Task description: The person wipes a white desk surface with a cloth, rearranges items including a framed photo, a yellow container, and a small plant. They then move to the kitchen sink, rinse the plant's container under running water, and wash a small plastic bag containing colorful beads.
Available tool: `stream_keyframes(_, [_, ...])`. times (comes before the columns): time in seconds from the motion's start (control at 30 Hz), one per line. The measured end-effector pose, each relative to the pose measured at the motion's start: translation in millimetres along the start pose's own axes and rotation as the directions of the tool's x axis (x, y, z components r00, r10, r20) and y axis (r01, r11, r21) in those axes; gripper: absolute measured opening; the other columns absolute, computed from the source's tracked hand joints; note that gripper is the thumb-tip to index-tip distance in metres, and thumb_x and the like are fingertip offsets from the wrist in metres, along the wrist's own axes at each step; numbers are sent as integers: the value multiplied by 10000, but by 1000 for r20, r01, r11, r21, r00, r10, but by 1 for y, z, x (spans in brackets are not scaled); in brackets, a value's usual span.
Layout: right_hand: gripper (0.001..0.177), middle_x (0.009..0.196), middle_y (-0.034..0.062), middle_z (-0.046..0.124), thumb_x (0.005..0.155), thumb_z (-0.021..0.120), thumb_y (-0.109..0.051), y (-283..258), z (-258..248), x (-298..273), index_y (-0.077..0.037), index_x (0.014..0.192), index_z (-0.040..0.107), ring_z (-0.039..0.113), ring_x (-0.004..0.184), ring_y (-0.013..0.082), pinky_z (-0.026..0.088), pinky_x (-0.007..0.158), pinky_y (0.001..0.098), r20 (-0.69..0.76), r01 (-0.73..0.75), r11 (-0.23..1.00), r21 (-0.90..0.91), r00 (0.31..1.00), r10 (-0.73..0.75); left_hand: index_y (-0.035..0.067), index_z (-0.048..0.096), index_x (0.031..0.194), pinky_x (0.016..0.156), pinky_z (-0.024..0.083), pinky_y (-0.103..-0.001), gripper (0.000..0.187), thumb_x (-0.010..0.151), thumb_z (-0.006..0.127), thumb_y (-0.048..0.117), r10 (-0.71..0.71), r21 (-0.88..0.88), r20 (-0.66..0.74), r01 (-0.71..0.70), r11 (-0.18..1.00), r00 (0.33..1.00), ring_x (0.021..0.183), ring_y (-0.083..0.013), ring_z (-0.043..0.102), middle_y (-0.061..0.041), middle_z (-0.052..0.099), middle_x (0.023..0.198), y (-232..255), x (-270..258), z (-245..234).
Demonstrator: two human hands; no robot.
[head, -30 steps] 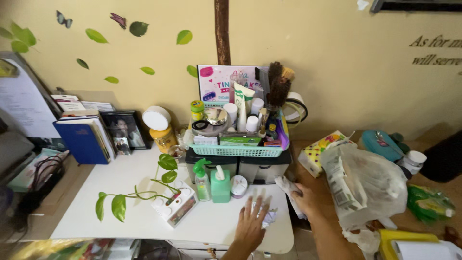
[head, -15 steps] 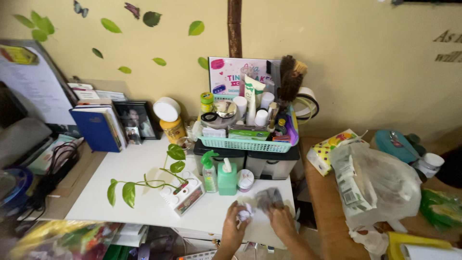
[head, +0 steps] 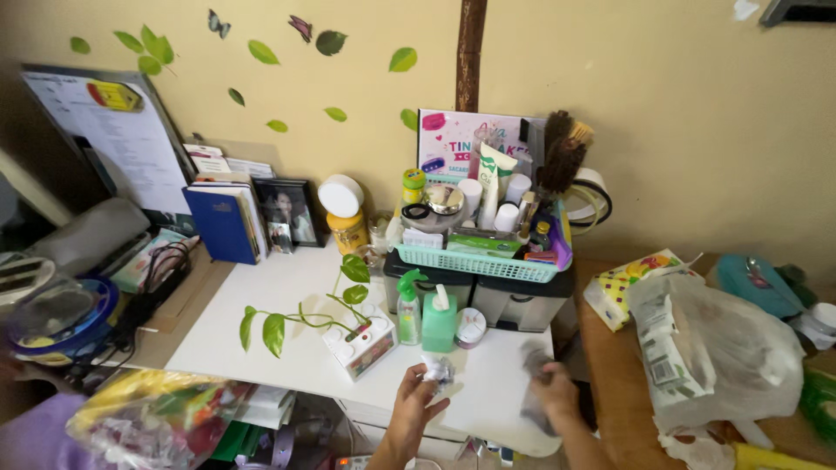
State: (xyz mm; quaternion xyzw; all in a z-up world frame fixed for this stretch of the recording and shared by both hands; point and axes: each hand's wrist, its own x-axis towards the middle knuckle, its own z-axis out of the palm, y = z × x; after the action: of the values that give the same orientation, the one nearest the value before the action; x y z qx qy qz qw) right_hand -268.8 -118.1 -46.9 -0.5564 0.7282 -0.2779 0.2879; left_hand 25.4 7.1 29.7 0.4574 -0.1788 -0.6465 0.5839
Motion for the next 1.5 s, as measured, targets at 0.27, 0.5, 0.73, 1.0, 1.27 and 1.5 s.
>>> stream_keyframes(0.27, [349,1104,97,729,904,617,-159,-90,-71,-26,-66,1238,654,700,940,216,581,794,392,548,-477,344,809,823,-147,102,500,1329,1049,515,-532,455,919,550,292,-62,-323,155,110,940,986,1145,-303,638,-106,637,1268,24,-8,30])
stream_keyframes(0.5, [337,1091,145,727,927,695,-147,-154,-79,-70,-40,1246,676,682,957,195,554,809,330,299,15,733,680,907,-296,170,349,1374,1080,476,-525,560,985,438,563,-161,-475,95,187,860,982,1212,-379,626,-124,595,1376,31,-11,64])
stream_keyframes(0.73, [435,1079,94,763,858,735,-209,-194,-76,-112,-103,1275,677,714,917,135,577,767,298,165,324,857,401,894,-416,134,458,1369,1006,521,-438,390,1014,560,259,111,-410,192,-23,912,975,1104,-221,627,-89,643,1247,27,-8,81])
stream_keyframes(1.0, [383,975,167,788,925,722,-173,-208,-75,-99,-31,1281,709,681,816,203,551,710,324,275,243,916,318,901,-335,64,535,1332,987,521,-382,413,976,692,201,46,-338,258,46,940,965,1042,-200,637,-75,674,1157,28,-12,79])
stream_keyframes(1.27, [345,1048,118,742,889,648,-79,-191,-79,-71,7,1222,643,720,884,189,588,764,331,477,-242,657,714,855,-203,116,539,1226,986,561,-364,384,903,740,168,68,-298,157,-19,954,985,1046,-180,668,-47,683,1129,36,-23,74])
stream_keyframes(1.5, [298,999,112,738,877,715,-75,-182,-66,-75,37,1153,685,685,874,149,557,769,294,274,128,775,619,890,-366,152,545,1205,896,582,-336,391,872,751,153,81,-264,157,-37,964,984,950,-138,688,-30,702,1071,43,-26,83])
